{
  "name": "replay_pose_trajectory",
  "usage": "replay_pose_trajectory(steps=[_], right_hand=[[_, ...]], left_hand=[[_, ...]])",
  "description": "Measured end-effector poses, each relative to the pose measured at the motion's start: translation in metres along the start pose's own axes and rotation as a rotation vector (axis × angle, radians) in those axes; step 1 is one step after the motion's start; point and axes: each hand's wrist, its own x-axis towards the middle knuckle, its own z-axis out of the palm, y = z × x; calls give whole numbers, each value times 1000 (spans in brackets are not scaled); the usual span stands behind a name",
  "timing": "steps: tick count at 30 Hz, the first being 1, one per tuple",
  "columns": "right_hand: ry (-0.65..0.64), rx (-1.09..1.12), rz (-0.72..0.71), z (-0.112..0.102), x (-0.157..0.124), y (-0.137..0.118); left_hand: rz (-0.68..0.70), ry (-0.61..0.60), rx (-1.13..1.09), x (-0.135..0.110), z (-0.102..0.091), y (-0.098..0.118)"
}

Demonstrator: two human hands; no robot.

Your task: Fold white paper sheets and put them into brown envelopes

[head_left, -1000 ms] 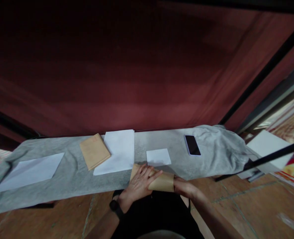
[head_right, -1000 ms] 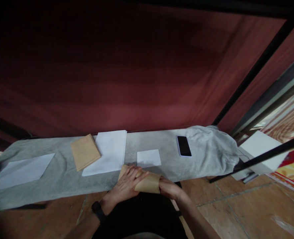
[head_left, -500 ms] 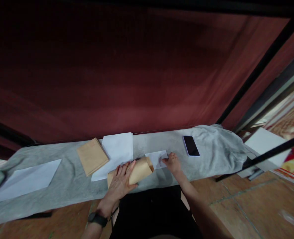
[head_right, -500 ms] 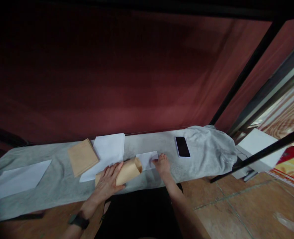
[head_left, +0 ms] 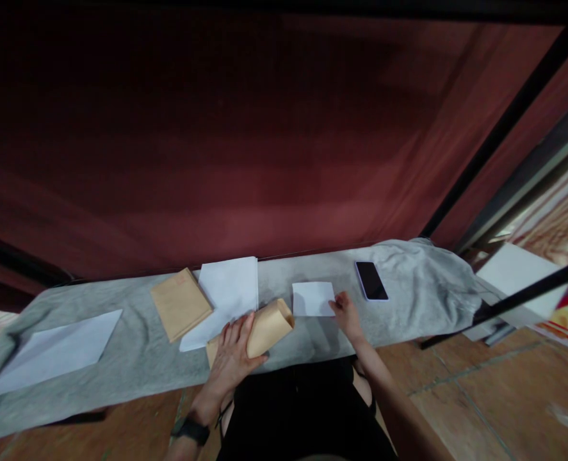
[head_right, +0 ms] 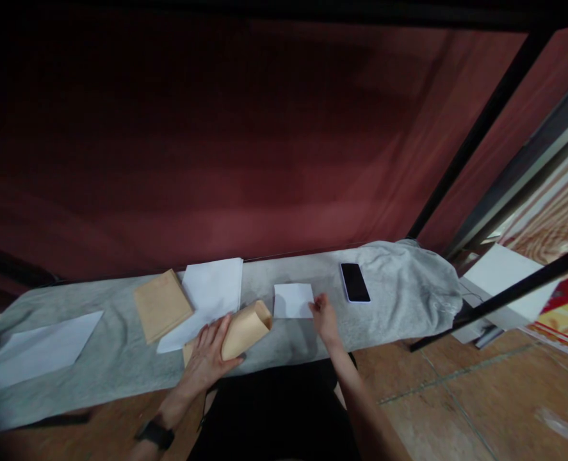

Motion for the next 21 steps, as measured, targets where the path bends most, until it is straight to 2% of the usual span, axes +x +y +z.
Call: replay_pose_trajectory(steps=[4, 8, 13, 21], right_hand=[[99, 157, -21, -18, -7, -8], [27, 277, -1, -19, -19, -19], [3, 121, 7, -15, -27, -28], [-163, -67, -105, -35, -18, -35]], left_hand=[[-4, 21, -1, -1, 1, 2], [-5, 28, 2, 0, 2, 4], [13, 31, 3, -1, 2, 5], [38, -9, 42, -1, 3, 6]])
